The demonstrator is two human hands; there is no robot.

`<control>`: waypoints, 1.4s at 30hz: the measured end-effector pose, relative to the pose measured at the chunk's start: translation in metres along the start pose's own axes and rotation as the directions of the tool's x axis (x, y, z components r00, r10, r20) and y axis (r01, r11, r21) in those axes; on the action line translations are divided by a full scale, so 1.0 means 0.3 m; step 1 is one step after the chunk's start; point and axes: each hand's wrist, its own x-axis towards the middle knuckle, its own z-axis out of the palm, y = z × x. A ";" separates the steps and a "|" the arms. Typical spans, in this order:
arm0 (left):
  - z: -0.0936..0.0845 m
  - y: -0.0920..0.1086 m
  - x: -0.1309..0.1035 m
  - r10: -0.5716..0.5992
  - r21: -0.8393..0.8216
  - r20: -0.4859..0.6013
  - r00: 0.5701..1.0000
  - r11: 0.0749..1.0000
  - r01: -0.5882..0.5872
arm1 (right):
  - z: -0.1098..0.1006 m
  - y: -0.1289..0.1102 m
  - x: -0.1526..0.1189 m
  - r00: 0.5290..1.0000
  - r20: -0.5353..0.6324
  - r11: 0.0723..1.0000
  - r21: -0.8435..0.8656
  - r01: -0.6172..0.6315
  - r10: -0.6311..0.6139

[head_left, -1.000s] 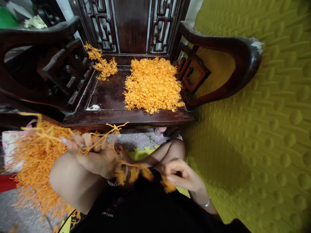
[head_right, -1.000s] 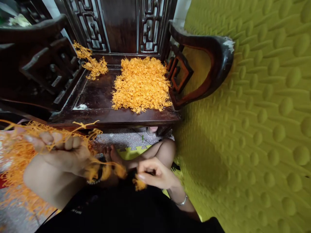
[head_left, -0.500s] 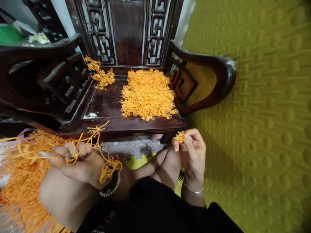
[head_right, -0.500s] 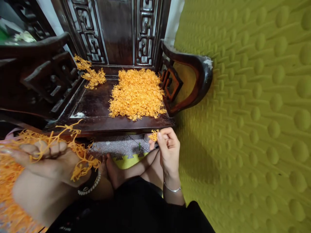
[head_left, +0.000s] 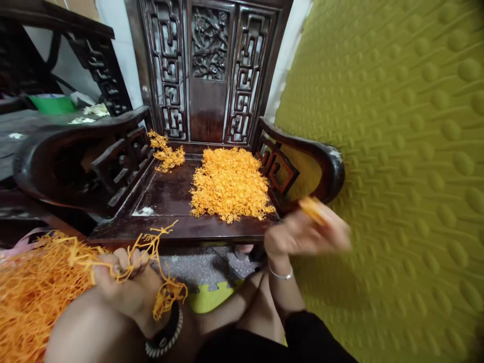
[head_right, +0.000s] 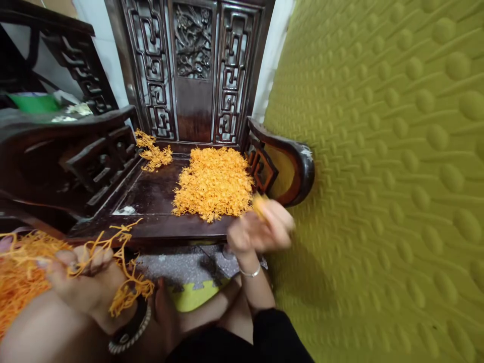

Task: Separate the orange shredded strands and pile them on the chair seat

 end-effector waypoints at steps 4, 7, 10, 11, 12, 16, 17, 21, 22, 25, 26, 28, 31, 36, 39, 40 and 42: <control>-0.006 -0.014 0.004 -0.008 -0.028 0.057 0.998 1.000 0.009 | 0.079 0.187 0.060 0.981 0.135 0.951 -0.258 0.172 -0.140; -0.012 -0.021 0.012 0.039 -0.021 0.055 0.998 0.999 -0.038 | 0.079 0.257 0.050 0.982 0.091 0.928 -0.323 0.185 -0.164; -0.013 -0.024 0.015 0.035 -0.017 0.052 0.998 0.999 -0.035 | 0.053 0.261 0.035 0.977 0.069 0.920 -0.331 0.212 -0.200; -0.011 -0.024 0.013 0.030 -0.014 0.052 0.998 0.999 -0.030 | 0.043 0.252 0.031 0.975 0.068 0.920 -0.324 0.220 -0.209; -0.008 -0.023 0.011 0.032 -0.009 0.052 0.998 0.999 -0.032 | 0.035 0.241 0.026 0.975 0.068 0.923 -0.314 0.222 -0.211; 0.012 -0.023 -0.010 0.024 -0.047 0.090 0.996 0.999 -0.020 | 0.021 0.168 -0.025 0.975 0.182 0.957 -0.237 0.168 -0.126; 0.018 -0.025 -0.017 0.003 -0.074 0.114 0.993 0.997 0.005 | 0.022 0.146 -0.048 0.959 0.269 0.967 -0.208 0.147 -0.088; 0.044 -0.044 -0.052 -0.133 -0.233 0.250 0.959 0.953 0.193 | 0.027 0.077 -0.160 0.742 0.670 0.995 -0.076 0.068 0.000; 0.050 -0.052 -0.062 -0.158 -0.273 0.264 0.952 0.934 0.231 | 0.026 0.068 -0.185 0.679 0.734 0.998 -0.041 0.052 -0.005; 0.065 -0.080 -0.089 -0.191 -0.354 0.244 0.951 0.895 0.270 | 0.014 0.058 -0.244 0.544 0.838 0.999 0.048 0.017 -0.049; 0.069 -0.089 -0.097 -0.190 -0.371 0.231 0.954 0.889 0.267 | 0.009 0.060 -0.259 0.519 0.853 0.998 0.066 0.007 -0.060; 0.074 -0.103 -0.112 -0.200 -0.394 0.229 0.953 0.876 0.279 | 0.005 0.067 -0.286 0.518 0.854 0.997 0.073 -0.021 -0.052; 0.080 -0.109 -0.134 -0.221 -0.308 0.266 0.938 0.903 0.300 | 0.013 0.081 -0.322 0.607 0.795 0.997 0.023 -0.071 0.025; 0.073 -0.085 -0.144 -0.311 0.072 0.482 0.820 0.946 0.316 | 0.034 0.092 -0.333 0.621 0.756 0.942 0.017 -0.335 0.207; 0.042 -0.085 -0.104 -0.355 0.267 0.573 0.739 0.933 0.241 | 0.022 0.077 -0.304 0.570 0.770 0.805 0.130 -0.579 0.286; 0.028 -0.091 -0.085 -0.360 0.330 0.585 0.726 0.924 0.192 | 0.014 0.068 -0.293 0.550 0.782 0.745 0.174 -0.644 0.294; 0.002 -0.107 -0.045 -0.354 0.446 0.591 0.725 0.892 0.072 | -0.004 0.048 -0.273 0.528 0.798 0.636 0.252 -0.730 0.290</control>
